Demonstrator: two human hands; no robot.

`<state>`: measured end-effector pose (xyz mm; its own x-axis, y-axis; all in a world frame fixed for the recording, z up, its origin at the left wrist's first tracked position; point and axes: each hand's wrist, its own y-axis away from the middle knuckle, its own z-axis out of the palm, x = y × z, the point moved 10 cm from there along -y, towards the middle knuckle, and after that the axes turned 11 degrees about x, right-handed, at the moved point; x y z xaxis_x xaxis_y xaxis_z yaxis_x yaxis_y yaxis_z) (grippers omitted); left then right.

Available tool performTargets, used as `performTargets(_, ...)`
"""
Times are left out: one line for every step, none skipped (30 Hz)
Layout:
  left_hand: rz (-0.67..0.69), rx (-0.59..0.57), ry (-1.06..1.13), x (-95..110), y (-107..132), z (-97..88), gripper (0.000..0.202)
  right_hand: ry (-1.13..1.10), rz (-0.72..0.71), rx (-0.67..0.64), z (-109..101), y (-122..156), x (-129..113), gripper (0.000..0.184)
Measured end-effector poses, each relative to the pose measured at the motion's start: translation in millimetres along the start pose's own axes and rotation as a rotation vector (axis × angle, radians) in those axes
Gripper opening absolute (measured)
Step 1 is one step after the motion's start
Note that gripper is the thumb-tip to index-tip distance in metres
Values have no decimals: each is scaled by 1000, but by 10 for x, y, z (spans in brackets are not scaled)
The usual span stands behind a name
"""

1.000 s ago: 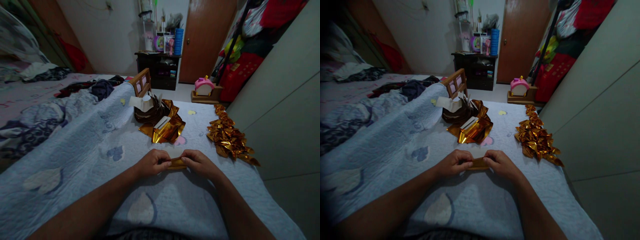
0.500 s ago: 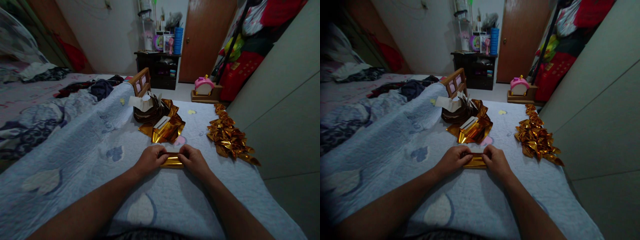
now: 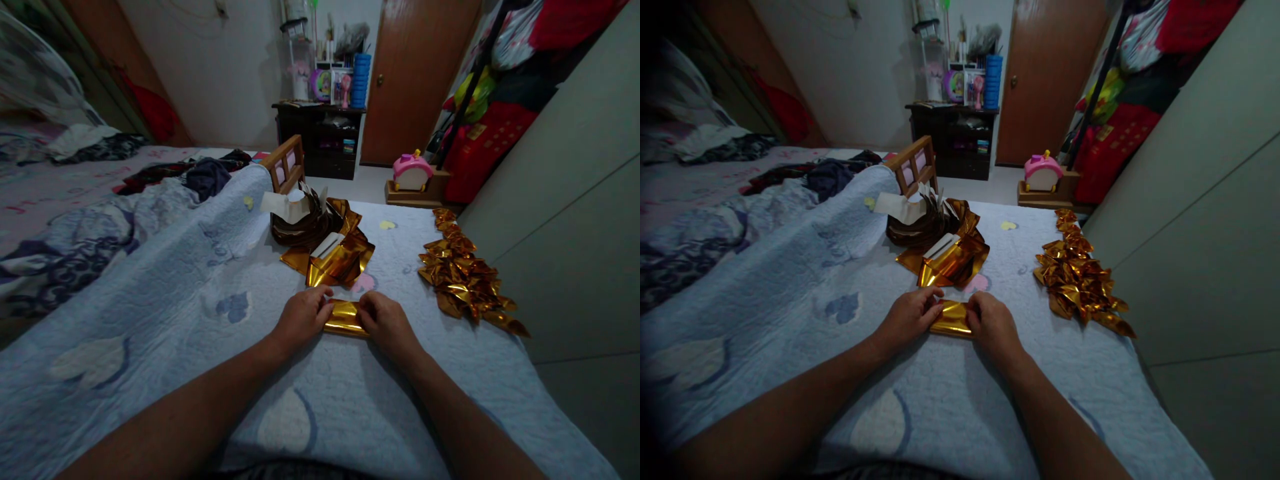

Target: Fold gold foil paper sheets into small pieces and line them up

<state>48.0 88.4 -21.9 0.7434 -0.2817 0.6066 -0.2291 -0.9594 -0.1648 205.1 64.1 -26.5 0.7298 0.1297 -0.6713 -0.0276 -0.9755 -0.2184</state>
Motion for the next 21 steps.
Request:
performTargets(10,-3,-17,2,-1,13,23,16,4,-6,11,2,14,14)
performTargets(24,-5,-37,9,-1,24,26,35,6,-5,16,4,27,19)
performTargets(43,-7,-60,21,-1,34,27,55,2,1,17,5,34,23)
performTargets(61,-9,-83,33,-1,43,26,74,-9,12,12,6,33,27)
performTargets(76,-14,-102,45,0,53,25,93,-28,22,7,7,22,28)
performTargets(84,-21,-115,52,1,61,23,115,-51,26,6,10,4,27)
performTargets(85,-31,-123,54,1,71,21,140,-72,23,7,14,-14,25)
performTargets(85,-41,-127,53,1,80,19,168,-87,15,11,18,-30,23)
performTargets(90,-45,-128,57,-1,82,18,198,-95,4,16,22,-41,22)
performTargets(98,-45,-128,63,-4,82,16,229,-98,-6,18,25,-48,20)
performTargets(106,-44,-127,66,-8,82,15,257,-99,-12,16,27,-56,20)
performTargets(113,-41,-125,67,-11,81,14,277,-100,-13,10,27,-66,19)
performTargets(118,-39,-122,65,-15,81,12,291,-103,-10,3,27,-77,19)
performTargets(122,-37,-116,62,-18,81,11,302,-108,-2,-5,26,-88,19)
performTargets(127,-35,-107,62,-21,79,10,307,-115,9,-14,23,-98,19)
performTargets(136,-33,-92,70,-24,74,9,303,-127,22,-22,19,-110,20)
performTargets(147,-31,-69,83,-25,66,9,287,-143,36,-29,15,-123,20)
performTargets(156,-30,-38,100,-26,55,9,260,-160,51,-38,9,-134,19)
performTargets(161,-31,1,116,-27,45,9,221,-171,65,-50,1,-138,18)
performTargets(158,-36,45,127,-27,37,9,174,-174,77,-64,-9,-132,16)
performTargets(148,-43,96,131,-27,33,8,122,-164,84,-77,-20,-114,14)
